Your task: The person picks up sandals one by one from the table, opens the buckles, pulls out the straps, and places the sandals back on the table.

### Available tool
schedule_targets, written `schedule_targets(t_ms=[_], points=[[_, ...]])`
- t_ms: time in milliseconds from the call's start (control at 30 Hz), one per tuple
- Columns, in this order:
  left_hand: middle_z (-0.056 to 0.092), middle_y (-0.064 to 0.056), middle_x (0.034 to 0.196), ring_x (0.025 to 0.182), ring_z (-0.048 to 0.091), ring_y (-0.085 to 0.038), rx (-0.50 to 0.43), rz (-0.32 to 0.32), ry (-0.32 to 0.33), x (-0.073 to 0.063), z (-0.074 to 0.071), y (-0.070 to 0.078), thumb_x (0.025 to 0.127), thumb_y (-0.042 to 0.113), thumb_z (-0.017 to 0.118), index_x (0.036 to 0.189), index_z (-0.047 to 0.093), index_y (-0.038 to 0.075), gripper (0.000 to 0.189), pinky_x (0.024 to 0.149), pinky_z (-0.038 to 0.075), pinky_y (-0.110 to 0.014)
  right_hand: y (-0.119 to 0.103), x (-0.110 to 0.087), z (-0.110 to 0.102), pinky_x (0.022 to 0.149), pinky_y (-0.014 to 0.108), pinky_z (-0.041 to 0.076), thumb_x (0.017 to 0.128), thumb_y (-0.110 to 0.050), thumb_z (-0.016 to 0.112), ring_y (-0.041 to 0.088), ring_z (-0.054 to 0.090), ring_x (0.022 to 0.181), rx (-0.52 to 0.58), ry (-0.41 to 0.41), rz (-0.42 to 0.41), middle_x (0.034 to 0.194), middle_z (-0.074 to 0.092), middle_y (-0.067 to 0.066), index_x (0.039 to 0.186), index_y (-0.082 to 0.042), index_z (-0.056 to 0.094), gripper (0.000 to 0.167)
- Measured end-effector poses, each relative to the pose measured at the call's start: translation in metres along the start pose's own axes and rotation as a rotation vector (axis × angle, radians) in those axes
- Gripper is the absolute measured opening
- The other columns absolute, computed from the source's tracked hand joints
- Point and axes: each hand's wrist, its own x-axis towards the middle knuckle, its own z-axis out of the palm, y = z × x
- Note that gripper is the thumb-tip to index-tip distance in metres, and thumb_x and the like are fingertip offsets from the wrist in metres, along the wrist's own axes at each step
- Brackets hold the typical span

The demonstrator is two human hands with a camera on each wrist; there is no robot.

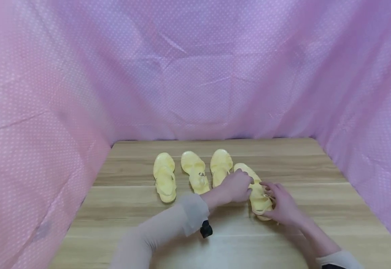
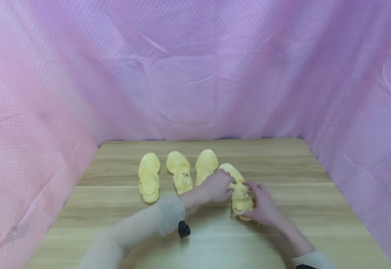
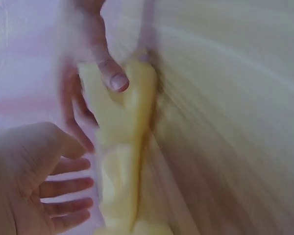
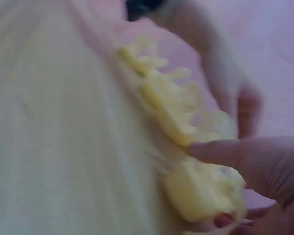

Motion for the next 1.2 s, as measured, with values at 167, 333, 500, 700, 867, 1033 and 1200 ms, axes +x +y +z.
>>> schedule_targets(t_ms=[167,333,500,700,867,1033,1200], points=[[0.080,0.009,0.121,0.109,0.072,-0.003,-0.262,0.080,0.011,0.004,0.007,0.012,0.101,0.032,0.071,0.126,0.079,0.018,0.030,0.084,0.054,-0.012,0.025,0.007,-0.027,0.084,0.025,0.059,0.091,-0.011,0.083,0.016,0.072,0.104,0.280,-0.233,-0.011,0.123,0.069,0.022,0.138,0.001,0.059,0.054],[0.083,0.010,0.105,0.089,0.071,0.006,-0.350,0.076,0.011,0.012,0.021,0.021,0.100,0.030,0.074,0.114,0.084,0.018,0.020,0.072,0.047,-0.003,0.042,0.008,-0.036,0.077,0.022,0.059,0.099,-0.009,0.073,0.005,0.071,0.089,0.368,-0.248,0.105,0.103,0.076,0.012,0.114,0.001,0.071,0.019],[0.083,0.013,0.092,0.066,0.058,0.012,-0.381,0.045,0.007,0.016,0.032,0.021,0.098,0.029,0.077,0.103,0.087,0.021,0.013,0.062,0.043,-0.002,0.052,0.002,-0.027,0.076,0.022,0.060,0.097,-0.011,0.077,0.004,0.072,0.087,0.371,-0.239,0.107,0.097,0.078,0.004,0.106,-0.002,0.075,0.013],[0.082,0.015,0.088,0.067,0.059,0.015,-0.470,0.028,0.022,0.023,0.033,0.015,0.098,0.029,0.078,0.100,0.087,0.023,0.011,0.064,0.044,-0.002,0.052,0.002,-0.026,0.075,0.023,0.062,0.096,-0.007,0.077,0.002,0.074,0.086,0.445,-0.198,0.162,0.096,0.080,-0.004,0.106,0.005,0.075,0.016],[0.083,0.012,0.092,0.072,0.063,0.013,-0.551,0.008,-0.023,0.025,0.030,0.011,0.097,0.024,0.080,0.103,0.086,0.020,0.010,0.067,0.047,-0.003,0.048,0.007,-0.028,0.077,0.021,0.060,0.095,-0.011,0.079,0.000,0.072,0.088,0.420,-0.209,0.232,0.098,0.081,-0.006,0.107,0.005,0.077,0.021],[0.083,0.010,0.094,0.073,0.063,0.010,-0.646,-0.032,-0.056,0.026,0.028,0.006,0.095,0.023,0.082,0.103,0.086,0.019,0.009,0.068,0.049,-0.005,0.045,0.012,-0.026,0.079,0.020,0.058,0.092,-0.015,0.082,-0.002,0.070,0.090,0.365,-0.189,0.290,0.101,0.083,0.000,0.107,0.002,0.080,0.023],[0.084,0.003,0.095,0.073,0.067,0.008,-0.746,-0.040,-0.068,0.026,0.032,-0.004,0.091,0.016,0.085,0.103,0.084,0.013,0.013,0.072,0.050,-0.005,0.043,0.015,-0.016,0.081,0.019,0.056,0.093,-0.019,0.082,-0.001,0.069,0.091,0.377,-0.186,0.361,0.102,0.083,-0.001,0.112,0.001,0.080,0.028]])
